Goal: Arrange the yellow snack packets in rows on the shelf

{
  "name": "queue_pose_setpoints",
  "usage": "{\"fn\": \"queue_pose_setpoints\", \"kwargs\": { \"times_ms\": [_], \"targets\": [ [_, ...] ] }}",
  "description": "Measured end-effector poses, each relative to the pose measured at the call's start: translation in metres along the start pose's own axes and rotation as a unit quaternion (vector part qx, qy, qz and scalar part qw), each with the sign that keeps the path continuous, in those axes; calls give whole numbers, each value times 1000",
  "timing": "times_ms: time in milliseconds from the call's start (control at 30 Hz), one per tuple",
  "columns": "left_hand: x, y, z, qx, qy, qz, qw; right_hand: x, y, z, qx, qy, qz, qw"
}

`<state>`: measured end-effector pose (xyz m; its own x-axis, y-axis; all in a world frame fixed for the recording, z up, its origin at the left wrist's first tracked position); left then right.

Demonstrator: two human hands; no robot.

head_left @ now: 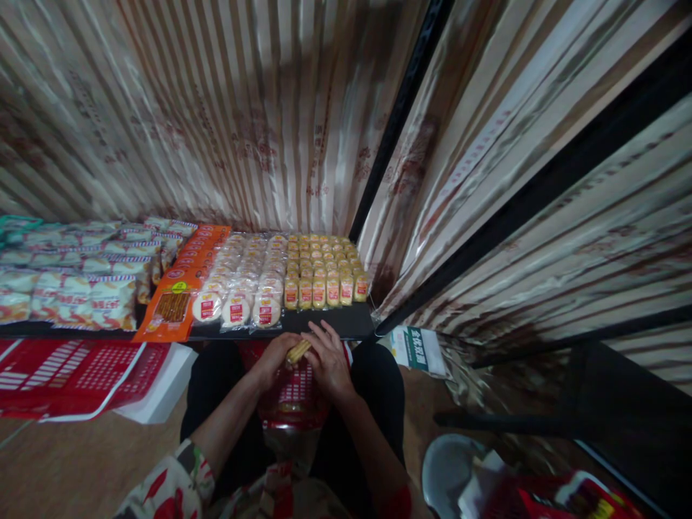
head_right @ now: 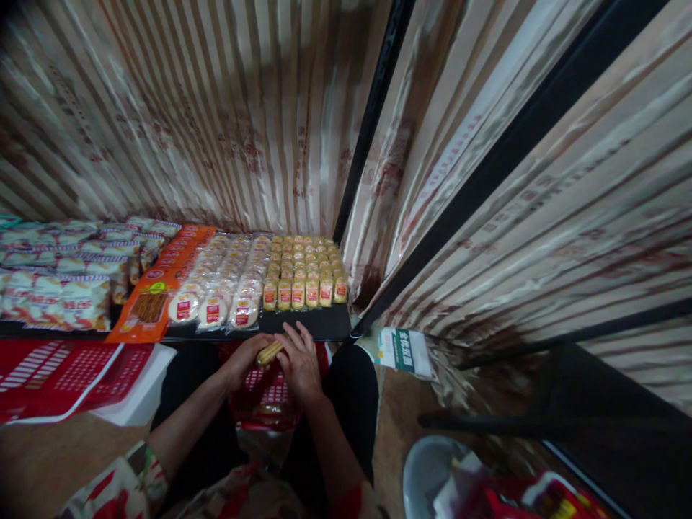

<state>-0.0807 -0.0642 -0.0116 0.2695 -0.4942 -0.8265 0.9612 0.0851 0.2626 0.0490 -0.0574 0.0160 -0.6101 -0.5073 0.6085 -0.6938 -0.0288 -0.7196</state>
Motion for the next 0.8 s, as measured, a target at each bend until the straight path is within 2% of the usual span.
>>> {"fn": "queue_pose_setpoints", "kwargs": {
  "times_ms": [133, 267, 433, 600, 800],
  "targets": [
    [4, -2, -3, 26, -59, 19, 998, -1, 0, 0, -11, 5, -19, 1000],
    [8, -4, -2, 14, -130, 63, 989, -3, 1, 1, -19, 23, -30, 999],
    [10, -3, -2, 20, -151, 117, 981, -7, 2, 0, -16, 64, -50, 997],
    [7, -1, -2, 24, -122, 139, 983, -13, 6, -1, -35, 127, -91, 987],
    [1, 2, 1, -22, -32, 116, 992, -19, 12, 0, -60, 168, -99, 979]
  ]
}}
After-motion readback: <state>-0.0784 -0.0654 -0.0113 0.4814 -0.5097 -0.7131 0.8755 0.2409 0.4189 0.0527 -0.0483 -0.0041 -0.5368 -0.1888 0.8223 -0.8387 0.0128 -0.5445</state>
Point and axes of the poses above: each hand's wrist, its own z-axis away from the middle knuckle, its own y-axis out of the palm, x = y × z, the point moved 5 cm from there along -z, towards the middle knuckle
